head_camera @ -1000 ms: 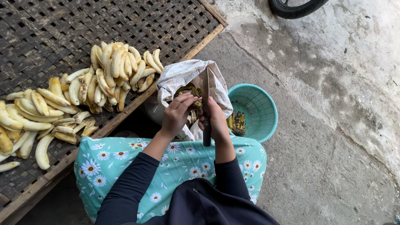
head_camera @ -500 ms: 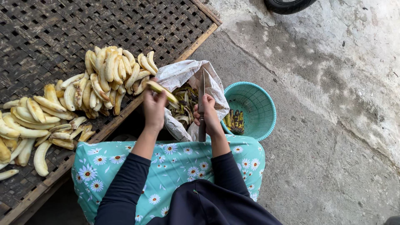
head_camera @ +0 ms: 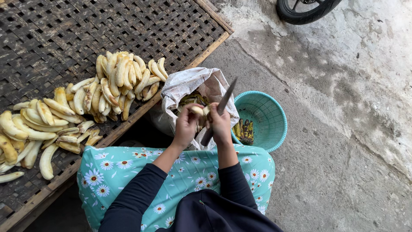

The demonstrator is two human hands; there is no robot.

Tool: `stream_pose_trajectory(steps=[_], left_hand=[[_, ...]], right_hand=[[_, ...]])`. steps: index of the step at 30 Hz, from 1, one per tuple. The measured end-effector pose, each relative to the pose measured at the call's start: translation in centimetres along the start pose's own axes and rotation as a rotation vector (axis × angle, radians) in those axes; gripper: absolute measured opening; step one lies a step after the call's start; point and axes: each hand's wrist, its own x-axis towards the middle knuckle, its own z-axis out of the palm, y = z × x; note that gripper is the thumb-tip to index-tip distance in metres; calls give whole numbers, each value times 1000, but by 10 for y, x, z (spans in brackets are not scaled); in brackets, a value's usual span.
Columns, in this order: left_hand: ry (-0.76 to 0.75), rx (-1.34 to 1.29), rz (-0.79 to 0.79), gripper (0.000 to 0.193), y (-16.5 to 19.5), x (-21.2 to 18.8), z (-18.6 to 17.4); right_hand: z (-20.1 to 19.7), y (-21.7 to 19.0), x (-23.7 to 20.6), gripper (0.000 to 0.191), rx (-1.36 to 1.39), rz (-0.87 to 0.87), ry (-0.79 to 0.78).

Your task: The person sits on the ground and peels bananas one at a time with a small knife, dropping the peels into a cloth sack and placing the peeled bananas into a plastic basket. They take new unpeeled bananas from a pile on a slatted wooden table and continue peeling.

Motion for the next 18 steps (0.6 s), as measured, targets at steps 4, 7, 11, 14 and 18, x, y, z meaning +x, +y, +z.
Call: stream_pose_trajectory(steps=[4, 7, 11, 14, 18], left_hand=[[295, -533, -77, 18, 10, 23, -30], [410, -784, -211, 22, 9, 31, -56], [252, -1060, -353, 13, -8, 25, -46], [153, -1129, -441, 17, -11, 21, -40], [-11, -1164, -477, 17, 2, 21, -42]], right_hand=[[-18, 4, 14, 18, 257, 33, 271], [-14, -7, 6, 28, -139, -6, 235], [20, -17, -13, 40, -441, 54, -133], [47, -18, -27, 21, -538, -278, -191], [48, -38, -38, 14, -648, -326, -155]])
